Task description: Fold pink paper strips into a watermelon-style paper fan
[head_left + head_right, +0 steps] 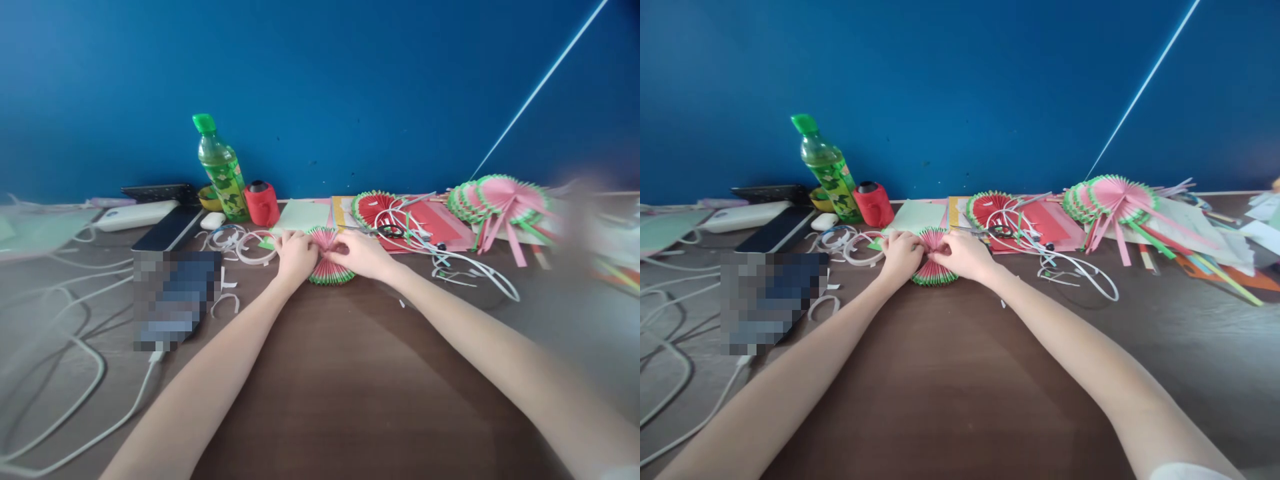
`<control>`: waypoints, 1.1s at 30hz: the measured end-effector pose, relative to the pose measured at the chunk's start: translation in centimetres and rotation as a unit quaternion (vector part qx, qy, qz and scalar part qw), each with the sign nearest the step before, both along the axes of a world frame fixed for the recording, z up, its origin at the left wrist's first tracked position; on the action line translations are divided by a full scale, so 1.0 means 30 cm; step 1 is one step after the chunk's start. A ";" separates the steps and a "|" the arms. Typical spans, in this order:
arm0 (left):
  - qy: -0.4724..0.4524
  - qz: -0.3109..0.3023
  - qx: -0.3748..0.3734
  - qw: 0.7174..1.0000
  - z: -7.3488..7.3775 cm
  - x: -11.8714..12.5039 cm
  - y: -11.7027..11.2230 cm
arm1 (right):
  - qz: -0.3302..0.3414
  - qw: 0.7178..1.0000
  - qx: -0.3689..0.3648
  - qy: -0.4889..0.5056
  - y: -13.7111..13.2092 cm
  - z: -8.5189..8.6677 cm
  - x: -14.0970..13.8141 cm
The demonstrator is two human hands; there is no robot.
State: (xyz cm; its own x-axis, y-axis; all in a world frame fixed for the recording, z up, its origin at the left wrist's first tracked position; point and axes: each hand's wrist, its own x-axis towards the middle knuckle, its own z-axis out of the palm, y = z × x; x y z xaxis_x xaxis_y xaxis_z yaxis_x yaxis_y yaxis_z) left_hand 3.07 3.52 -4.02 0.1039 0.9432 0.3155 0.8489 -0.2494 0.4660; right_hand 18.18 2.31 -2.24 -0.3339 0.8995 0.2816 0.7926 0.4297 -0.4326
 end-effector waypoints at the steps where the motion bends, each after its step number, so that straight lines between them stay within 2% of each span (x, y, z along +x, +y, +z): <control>1: -0.004 -0.005 -0.001 1.000 0.000 0.000 0.000 | 0.008 1.000 0.007 0.004 -0.003 -0.015 -0.010; 6: -0.068 -0.020 -0.002 0.997 0.007 0.003 -0.005 | 0.002 0.995 0.059 0.083 -0.007 -0.059 -0.028; 9: -0.155 -0.034 -0.002 0.987 0.014 0.001 -0.001 | -0.002 0.987 0.098 0.130 -0.009 -0.065 -0.031; 11: -0.257 -0.073 -0.024 0.963 0.016 -0.003 0.007 | 0.009 0.981 0.118 0.151 -0.011 -0.065 -0.031; 15: -0.440 -0.143 -0.071 0.884 0.019 -0.006 0.021 | 0.033 0.974 0.130 0.185 -0.012 -0.064 -0.028; 18: -0.491 -0.146 -0.082 0.855 0.023 -0.006 0.021 | 0.038 0.970 0.128 0.201 -0.011 -0.067 -0.026; 23: -0.534 -0.148 -0.130 0.822 0.021 -0.003 0.011 | 0.036 0.966 0.122 0.223 -0.021 -0.067 -0.031; 28: -0.537 -0.143 -0.140 0.819 0.031 -0.002 0.017 | 0.022 0.959 0.129 0.251 -0.031 -0.057 -0.035; 30: -0.533 -0.124 -0.112 0.829 0.046 -0.017 0.030 | 0.007 0.956 0.124 0.265 -0.031 -0.056 -0.033; 33: -0.507 -0.056 -0.031 0.859 0.073 -0.065 0.060 | -0.006 0.952 0.100 0.288 -0.029 -0.058 -0.028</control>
State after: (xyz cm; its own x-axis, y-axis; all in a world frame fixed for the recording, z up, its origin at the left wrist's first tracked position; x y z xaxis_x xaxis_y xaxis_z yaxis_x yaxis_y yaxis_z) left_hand 1.12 5.32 -1.83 -0.1042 0.9636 0.2460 -0.0301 -0.2503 0.9677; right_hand 17.34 1.44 -3.98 -0.0623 0.8118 0.5807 0.4536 0.5412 -0.7080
